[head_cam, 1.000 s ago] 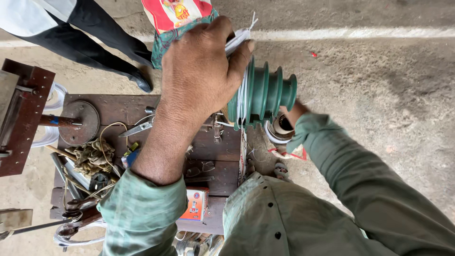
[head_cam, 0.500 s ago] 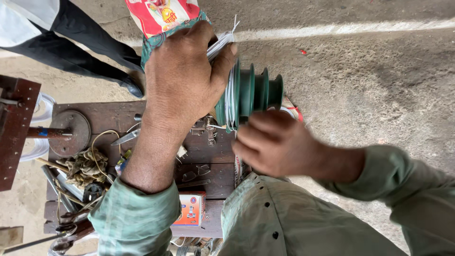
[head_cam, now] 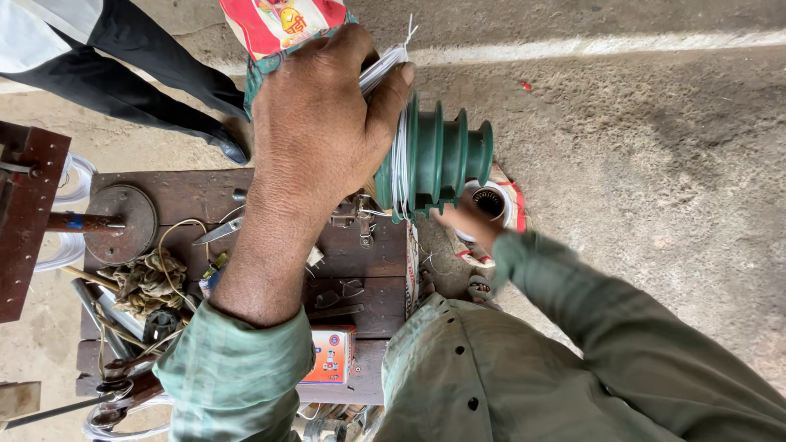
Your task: The person holds a green grooved pulley-like component mounted on a wooden board and winds white wire by hand around its grooves, guiding the wire from a spool. They cut the wire with scissors, tie the coil, and later unwind and rewrap the wire around the component.
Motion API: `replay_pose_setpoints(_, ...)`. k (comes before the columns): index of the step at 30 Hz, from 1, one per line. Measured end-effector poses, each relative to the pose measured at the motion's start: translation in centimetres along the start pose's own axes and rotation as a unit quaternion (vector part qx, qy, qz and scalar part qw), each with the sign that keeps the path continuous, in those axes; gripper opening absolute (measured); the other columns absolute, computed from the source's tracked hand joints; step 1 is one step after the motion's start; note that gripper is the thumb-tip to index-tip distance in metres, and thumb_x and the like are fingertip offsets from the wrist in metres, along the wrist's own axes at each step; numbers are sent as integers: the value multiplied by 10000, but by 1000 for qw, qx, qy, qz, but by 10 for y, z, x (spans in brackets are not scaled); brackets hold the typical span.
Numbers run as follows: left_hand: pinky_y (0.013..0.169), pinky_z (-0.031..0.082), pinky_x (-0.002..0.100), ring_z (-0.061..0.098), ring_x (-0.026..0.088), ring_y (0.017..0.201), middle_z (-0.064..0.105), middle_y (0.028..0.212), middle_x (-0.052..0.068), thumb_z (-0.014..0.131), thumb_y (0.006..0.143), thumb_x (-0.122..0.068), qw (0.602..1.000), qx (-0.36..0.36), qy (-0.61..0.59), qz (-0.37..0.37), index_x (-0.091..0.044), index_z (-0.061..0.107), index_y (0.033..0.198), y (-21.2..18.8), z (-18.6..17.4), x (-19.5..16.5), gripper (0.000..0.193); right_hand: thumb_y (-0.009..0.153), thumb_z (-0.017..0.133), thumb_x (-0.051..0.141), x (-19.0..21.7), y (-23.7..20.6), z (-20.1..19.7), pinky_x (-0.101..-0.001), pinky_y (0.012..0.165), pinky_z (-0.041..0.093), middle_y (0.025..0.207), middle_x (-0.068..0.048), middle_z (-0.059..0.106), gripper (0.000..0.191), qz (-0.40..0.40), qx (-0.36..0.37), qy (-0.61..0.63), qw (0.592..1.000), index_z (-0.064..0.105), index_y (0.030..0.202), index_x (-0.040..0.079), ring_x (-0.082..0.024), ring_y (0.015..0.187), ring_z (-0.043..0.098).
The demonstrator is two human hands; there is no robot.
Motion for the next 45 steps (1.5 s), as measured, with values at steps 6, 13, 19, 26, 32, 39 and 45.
replay_pose_setpoints(6, 642, 539, 524, 703, 393, 764, 685, 826, 177, 763, 998, -334, 1000, 7, 3, -11, -27, 639, 917, 0, 0, 2, 341, 895, 735, 258, 97, -148, 28, -425, 609, 516, 781, -81, 637, 214, -460, -5, -327, 826, 665, 800, 80, -260, 736, 632)
replay_pose_setpoints(13, 635, 533, 531, 697, 398, 752, 690, 818, 167, 752, 986, -349, 1000, 3, -6, -18, -42, 644, 910, 3, -1, 0, 334, 894, 864, 370, 238, -185, -106, -341, 546, 463, 743, -43, 547, 360, -662, -293, -397, 564, 654, 806, 90, -197, 680, 569)
replay_pose_setpoints(19, 601, 517, 526, 687, 402, 729, 675, 796, 169, 716, 1034, -366, 1000, -14, -7, -19, -39, 626, 890, 2, -1, -2, 368, 1002, 844, 320, 207, 6, -144, -310, 540, 443, 713, -37, 580, 382, -447, -162, 41, 878, 597, 857, 67, -138, 606, 509)
replay_pose_setpoints(26, 618, 520, 516, 678, 398, 730, 673, 796, 163, 705, 1066, -351, 1000, -22, -8, -6, -34, 619, 872, 1, 1, -1, 382, 1029, 612, 476, -3, 0, -15, -448, 816, 519, 1050, -107, 627, 640, 20, 28, -69, 997, 507, 1410, -27, -265, 949, 619)
replay_pose_setpoints(32, 598, 513, 520, 677, 392, 701, 668, 763, 166, 720, 1052, -349, 1000, -11, -6, -16, -24, 626, 856, 3, 1, -1, 391, 922, 718, 302, 111, -143, 23, -402, 567, 496, 710, -42, 616, 269, -419, 26, -280, 863, 682, 773, 81, -219, 662, 618)
replay_pose_setpoints(39, 618, 518, 520, 678, 405, 736, 674, 793, 178, 710, 1066, -338, 1000, -17, -20, -4, -34, 634, 873, 2, -2, -3, 368, 962, 824, 372, 221, -186, -90, -366, 585, 480, 967, -77, 642, 352, -679, -260, -423, 541, 619, 862, 104, -217, 782, 633)
replay_pose_setpoints(45, 592, 508, 523, 674, 402, 712, 672, 779, 171, 701, 1067, -358, 999, -17, -17, -23, -29, 623, 856, 2, 1, -1, 399, 960, 918, 307, 222, -9, -148, -277, 525, 447, 697, -20, 573, 411, -511, -145, 16, 847, 616, 808, 75, -115, 595, 527)
Point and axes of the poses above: each hand's wrist, its own y-axis towards the middle knuckle, its own z-axis out of the palm, x = y × z, the point moved 4 cm from there along y, towards the middle knuckle
